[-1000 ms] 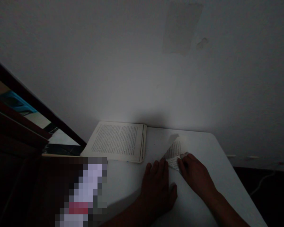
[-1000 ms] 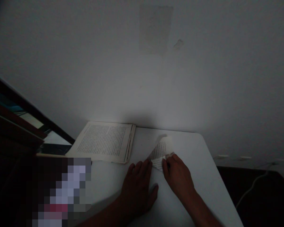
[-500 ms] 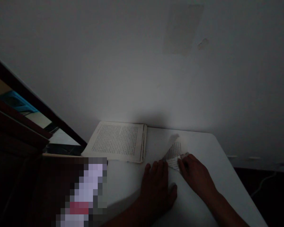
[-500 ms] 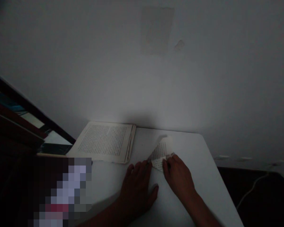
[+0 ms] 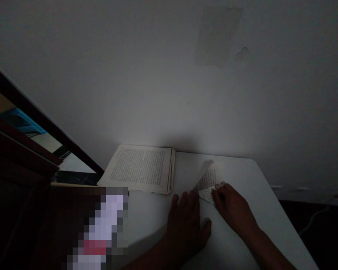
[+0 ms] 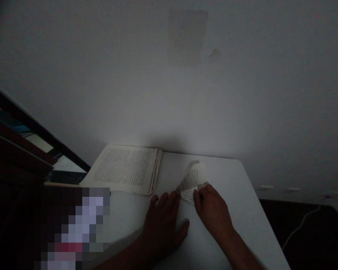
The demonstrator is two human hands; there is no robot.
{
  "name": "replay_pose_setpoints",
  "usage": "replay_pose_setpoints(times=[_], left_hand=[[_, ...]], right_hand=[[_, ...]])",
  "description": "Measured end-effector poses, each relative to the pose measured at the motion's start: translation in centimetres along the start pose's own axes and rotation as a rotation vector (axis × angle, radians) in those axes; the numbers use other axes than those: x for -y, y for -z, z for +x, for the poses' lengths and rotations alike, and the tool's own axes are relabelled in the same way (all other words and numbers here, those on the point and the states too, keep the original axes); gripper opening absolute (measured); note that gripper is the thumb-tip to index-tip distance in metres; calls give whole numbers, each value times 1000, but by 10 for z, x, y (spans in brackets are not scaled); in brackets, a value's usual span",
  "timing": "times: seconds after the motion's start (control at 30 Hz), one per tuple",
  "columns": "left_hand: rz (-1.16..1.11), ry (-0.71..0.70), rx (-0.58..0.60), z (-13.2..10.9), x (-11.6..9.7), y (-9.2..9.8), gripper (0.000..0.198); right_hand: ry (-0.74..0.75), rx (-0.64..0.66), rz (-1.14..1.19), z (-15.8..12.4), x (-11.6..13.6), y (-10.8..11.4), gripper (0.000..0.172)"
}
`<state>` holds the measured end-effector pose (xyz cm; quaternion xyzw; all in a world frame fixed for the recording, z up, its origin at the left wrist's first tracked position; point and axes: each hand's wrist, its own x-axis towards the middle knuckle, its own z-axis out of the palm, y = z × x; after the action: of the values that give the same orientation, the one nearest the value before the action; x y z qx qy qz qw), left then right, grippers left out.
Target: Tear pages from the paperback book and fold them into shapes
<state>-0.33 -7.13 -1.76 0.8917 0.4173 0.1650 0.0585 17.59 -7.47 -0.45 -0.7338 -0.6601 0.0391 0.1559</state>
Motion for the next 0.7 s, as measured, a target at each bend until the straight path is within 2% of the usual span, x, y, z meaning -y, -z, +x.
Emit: replay_pose_setpoints(times=[0.43, 0.7], left_hand=[[-4, 16, -31, 5, 1, -3, 61], [6, 29, -34, 5, 1, 4, 58]], right_hand=[[17, -33, -8, 0, -3, -5, 30], [7, -17, -10, 1, -2, -2, 30]])
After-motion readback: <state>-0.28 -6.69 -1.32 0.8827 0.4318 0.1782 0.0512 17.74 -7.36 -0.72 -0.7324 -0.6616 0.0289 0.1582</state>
